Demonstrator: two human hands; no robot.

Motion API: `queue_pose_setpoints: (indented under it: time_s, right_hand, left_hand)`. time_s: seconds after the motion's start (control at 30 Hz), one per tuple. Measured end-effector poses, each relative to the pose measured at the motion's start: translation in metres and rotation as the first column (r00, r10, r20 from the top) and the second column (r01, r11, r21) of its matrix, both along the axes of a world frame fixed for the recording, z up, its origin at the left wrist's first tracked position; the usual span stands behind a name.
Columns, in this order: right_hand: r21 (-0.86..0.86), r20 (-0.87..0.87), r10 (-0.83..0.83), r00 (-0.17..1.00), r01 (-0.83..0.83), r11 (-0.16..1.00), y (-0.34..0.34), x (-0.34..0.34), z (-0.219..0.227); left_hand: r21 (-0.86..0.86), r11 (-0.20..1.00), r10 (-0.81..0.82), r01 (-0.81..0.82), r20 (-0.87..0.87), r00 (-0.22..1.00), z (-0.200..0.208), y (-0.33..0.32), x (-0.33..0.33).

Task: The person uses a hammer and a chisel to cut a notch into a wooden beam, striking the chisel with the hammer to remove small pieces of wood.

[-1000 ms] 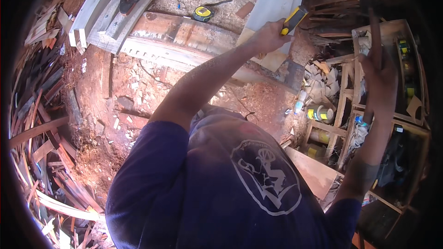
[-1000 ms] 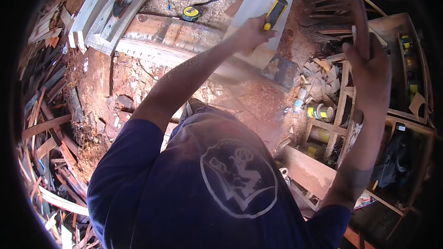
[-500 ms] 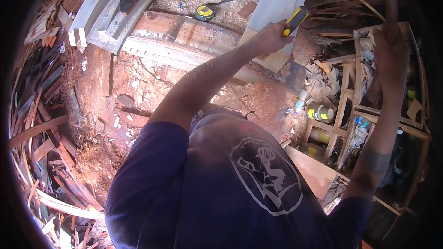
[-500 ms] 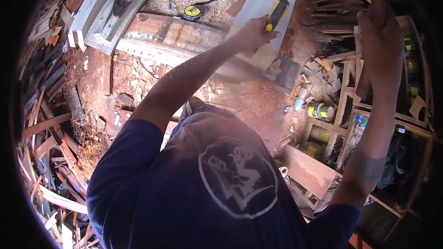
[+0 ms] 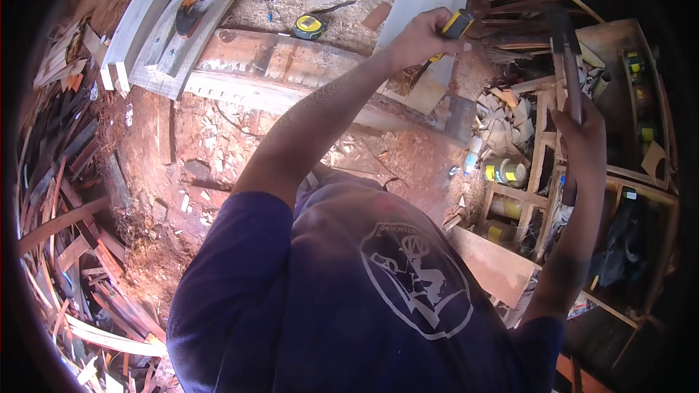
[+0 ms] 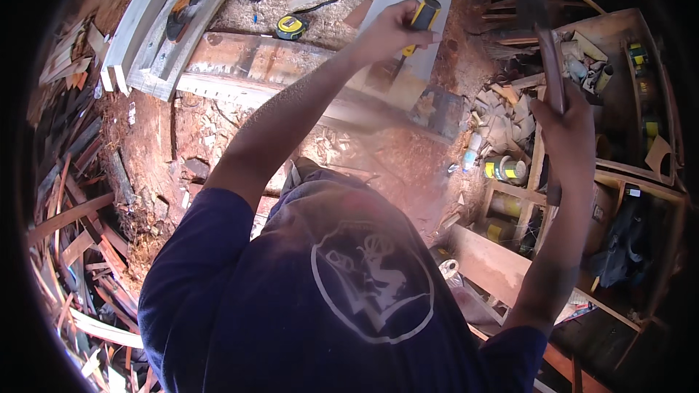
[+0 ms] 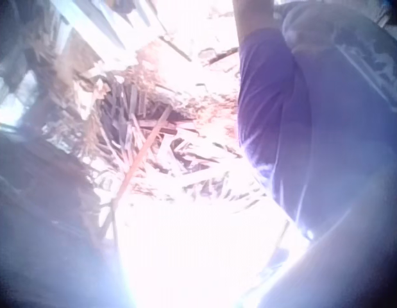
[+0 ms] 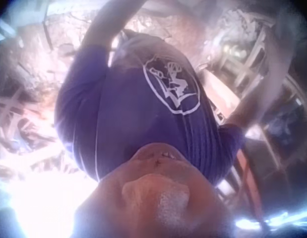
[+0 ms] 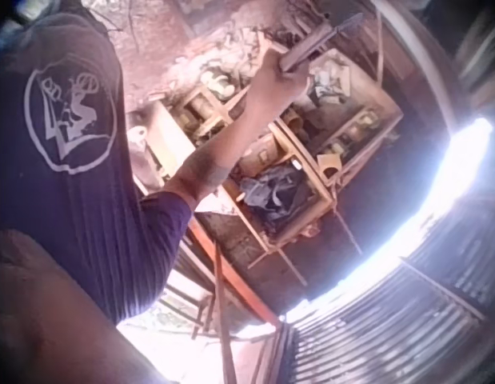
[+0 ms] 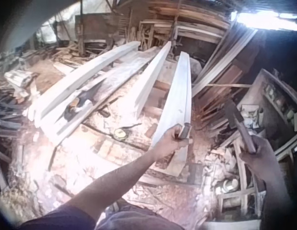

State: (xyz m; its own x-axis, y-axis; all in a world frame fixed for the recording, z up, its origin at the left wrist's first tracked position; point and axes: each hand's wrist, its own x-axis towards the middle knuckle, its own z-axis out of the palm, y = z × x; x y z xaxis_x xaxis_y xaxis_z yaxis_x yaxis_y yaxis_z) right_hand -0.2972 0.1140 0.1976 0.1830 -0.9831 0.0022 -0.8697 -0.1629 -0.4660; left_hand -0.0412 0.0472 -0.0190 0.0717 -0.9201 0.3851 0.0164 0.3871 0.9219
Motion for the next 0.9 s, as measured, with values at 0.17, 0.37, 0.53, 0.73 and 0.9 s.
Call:
queue_pose_setpoints:
  time_s: [0.17, 0.37, 0.53, 0.73, 0.9]
  right_hand:
    - [0.056, 0.15, -0.167, 0.974, 0.16, 0.986, 0.035, -0.054, -0.02]
    - [0.171, 0.387, -0.283, 0.878, 0.234, 0.957, 0.029, -0.08, -0.04]
    - [0.112, 0.442, -0.245, 0.863, 0.218, 0.97, 0.036, -0.077, -0.03]
    - [0.113, 0.428, -0.311, 0.849, 0.291, 0.95, 0.052, -0.089, -0.025]
    - [-0.047, 0.484, -0.367, 0.794, 0.442, 0.896, 0.097, -0.105, -0.012]
  left_hand:
    - [0.154, 0.985, -0.074, 0.074, -0.002, 0.997, 0.006, -0.013, -0.014]
    - [0.181, 0.983, -0.068, 0.039, 0.154, 0.986, 0.02, 0.004, -0.014]
    - [0.137, 0.98, -0.123, 0.143, -0.145, 0.982, -0.014, 0.001, 0.039]
    - [-0.002, 0.991, -0.085, 0.137, 0.776, 0.625, 0.008, -0.02, -0.103]
    - [0.115, 0.986, -0.162, 0.123, 0.448, 0.879, 0.03, -0.024, -0.126]
